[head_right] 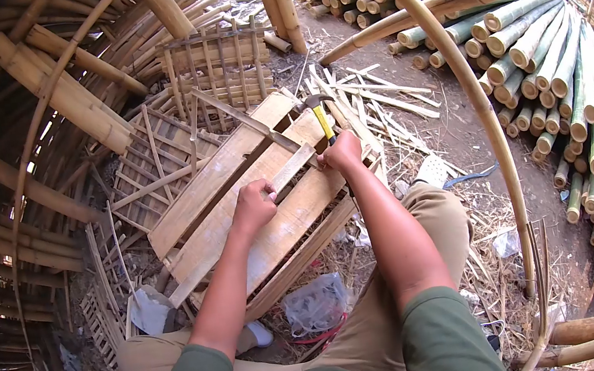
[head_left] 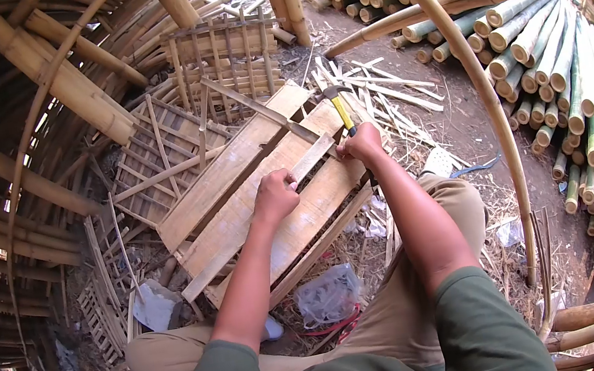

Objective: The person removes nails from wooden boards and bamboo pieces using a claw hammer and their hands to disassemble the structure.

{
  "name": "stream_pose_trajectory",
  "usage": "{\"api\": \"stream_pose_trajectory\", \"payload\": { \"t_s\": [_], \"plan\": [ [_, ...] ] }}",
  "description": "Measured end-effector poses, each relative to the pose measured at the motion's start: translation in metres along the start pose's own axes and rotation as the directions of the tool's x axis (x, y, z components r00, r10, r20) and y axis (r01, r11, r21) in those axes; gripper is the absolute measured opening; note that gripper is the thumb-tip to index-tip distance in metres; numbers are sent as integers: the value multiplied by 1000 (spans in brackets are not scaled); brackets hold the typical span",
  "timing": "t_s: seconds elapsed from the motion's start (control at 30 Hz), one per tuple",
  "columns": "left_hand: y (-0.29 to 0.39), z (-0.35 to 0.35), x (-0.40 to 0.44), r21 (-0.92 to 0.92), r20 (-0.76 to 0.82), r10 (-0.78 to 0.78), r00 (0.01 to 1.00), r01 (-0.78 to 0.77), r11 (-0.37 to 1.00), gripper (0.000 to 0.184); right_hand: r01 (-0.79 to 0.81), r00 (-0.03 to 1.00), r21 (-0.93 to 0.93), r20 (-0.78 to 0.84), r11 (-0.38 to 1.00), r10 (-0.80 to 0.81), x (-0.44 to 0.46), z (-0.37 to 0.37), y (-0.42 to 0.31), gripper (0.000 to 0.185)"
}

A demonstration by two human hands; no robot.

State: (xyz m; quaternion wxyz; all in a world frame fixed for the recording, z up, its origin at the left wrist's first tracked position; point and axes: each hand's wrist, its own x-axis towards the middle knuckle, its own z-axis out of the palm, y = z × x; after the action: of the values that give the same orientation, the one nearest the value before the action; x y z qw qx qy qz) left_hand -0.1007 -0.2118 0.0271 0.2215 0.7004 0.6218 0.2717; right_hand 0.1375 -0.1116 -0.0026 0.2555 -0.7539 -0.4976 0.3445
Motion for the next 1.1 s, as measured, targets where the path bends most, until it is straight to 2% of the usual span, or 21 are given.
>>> {"api": "stream_pose_trajectory", "payload": {
  "t_s": [0.1, 0.17, 0.2, 0.23, 0.27, 0.3, 0.37, 0.57, 0.9, 1.1],
  "plan": [
    [7, -1, -5, 12, 27, -43, 999, 43, 999, 9, -33, 999, -33, -43, 999, 31, -7, -2, -4, 53],
    [10, 0, -11, 221, -3, 51, 999, -49, 974, 8, -51, 997, -20, -59, 998, 50, -1, 8, 2, 52],
    [7, 3, -13, 217, -1, 42, 999, -41, 975, 8, -99, 994, 72, -44, 992, 103, -3, 8, -1, 51],
    [3, 7, -13, 162, -93, 122, 988, -106, 981, 10, -147, 988, 163, -26, 976, 154, -7, 8, -3, 51],
    [-1, 10, -14, 114, -190, 196, 962, -177, 978, 12, -195, 980, 170, -16, 966, 200, -10, 4, -4, 47],
    [-1, 10, -14, 112, -191, 190, 963, -171, 979, 12, -195, 980, 165, -14, 967, 200, -19, -1, -12, 47],
    [-2, 9, -13, 144, -245, 333, 911, -305, 941, 12, -229, 968, 119, -74, 966, 238, -27, -5, -20, 44],
    [-21, 9, -3, 63, -219, 360, 907, -355, 933, 12, -144, 989, 89, -22, 985, 147, -16, 2, -16, 41],
    [-30, 8, -4, -7, -216, 339, 916, -349, 937, 11, -197, 979, 141, -22, 970, 202, -24, 1, -24, 42],
    [-28, 9, -6, 7, -253, 352, 901, -363, 932, 10, -176, 983, 85, -29, 981, 180, -17, 7, -16, 46]
  ]
}}
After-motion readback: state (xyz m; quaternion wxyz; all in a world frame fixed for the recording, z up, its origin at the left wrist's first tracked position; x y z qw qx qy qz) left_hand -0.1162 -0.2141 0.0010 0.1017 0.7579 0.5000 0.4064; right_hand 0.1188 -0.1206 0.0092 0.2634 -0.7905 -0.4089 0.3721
